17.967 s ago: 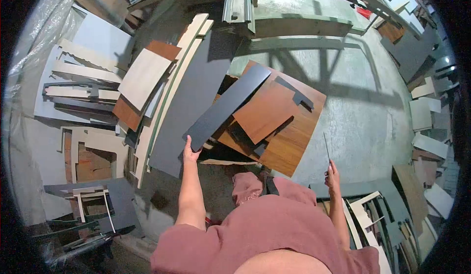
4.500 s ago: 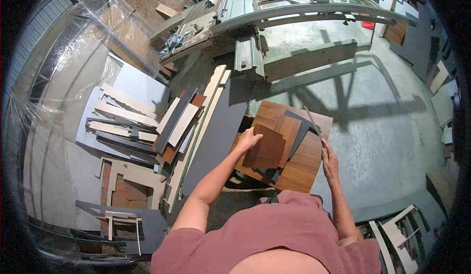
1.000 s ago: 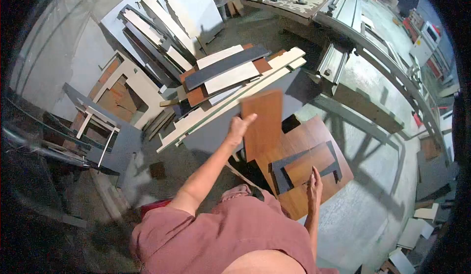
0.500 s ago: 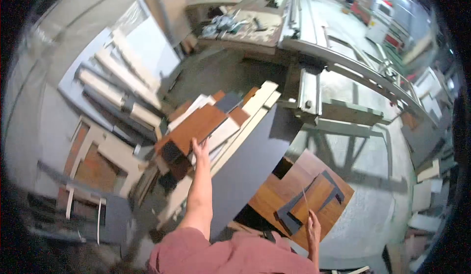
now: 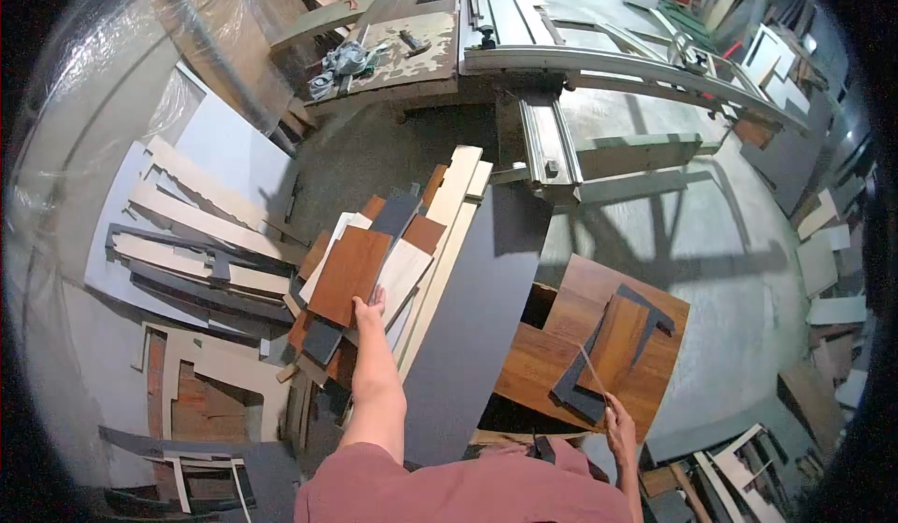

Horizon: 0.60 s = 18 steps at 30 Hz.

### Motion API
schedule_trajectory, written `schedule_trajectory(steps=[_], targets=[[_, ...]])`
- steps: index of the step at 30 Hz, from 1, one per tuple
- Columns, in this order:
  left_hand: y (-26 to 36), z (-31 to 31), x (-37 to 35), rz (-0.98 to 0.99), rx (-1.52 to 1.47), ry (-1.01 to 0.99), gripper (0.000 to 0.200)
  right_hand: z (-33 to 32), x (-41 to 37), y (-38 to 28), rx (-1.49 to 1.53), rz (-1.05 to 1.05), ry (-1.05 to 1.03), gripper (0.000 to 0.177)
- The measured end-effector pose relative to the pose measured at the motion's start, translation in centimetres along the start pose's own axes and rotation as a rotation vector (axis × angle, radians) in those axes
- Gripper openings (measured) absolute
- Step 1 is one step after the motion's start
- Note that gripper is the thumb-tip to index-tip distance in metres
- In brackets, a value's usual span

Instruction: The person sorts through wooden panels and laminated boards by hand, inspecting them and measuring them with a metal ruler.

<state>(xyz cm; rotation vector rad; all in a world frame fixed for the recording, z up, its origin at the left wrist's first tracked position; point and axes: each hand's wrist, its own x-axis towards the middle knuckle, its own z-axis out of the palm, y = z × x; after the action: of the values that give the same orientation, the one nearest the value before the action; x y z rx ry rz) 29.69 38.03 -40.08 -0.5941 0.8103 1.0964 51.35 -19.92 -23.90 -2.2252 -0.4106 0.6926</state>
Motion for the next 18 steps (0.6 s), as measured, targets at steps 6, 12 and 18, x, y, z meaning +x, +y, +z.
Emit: schedule_trajectory(steps=[6,12,18], targets=[[-1.8,0.0,-1.6,0.003,0.211,0.099,0.057,0.0,-0.2,0.4,-0.005,-0.004,-0.022,0.034],[-6.5,-5.7,-1.1,-0.265,0.406,-0.094,0.047,-1.2,0.6,2.6,0.04,0.058,-0.115,0.033],[-15.9,-17.1,-13.4,-0.295,0.801,0.027,0.035,-3.1,2.4,6.8,0.055,-0.225,-0.091,0.033]])
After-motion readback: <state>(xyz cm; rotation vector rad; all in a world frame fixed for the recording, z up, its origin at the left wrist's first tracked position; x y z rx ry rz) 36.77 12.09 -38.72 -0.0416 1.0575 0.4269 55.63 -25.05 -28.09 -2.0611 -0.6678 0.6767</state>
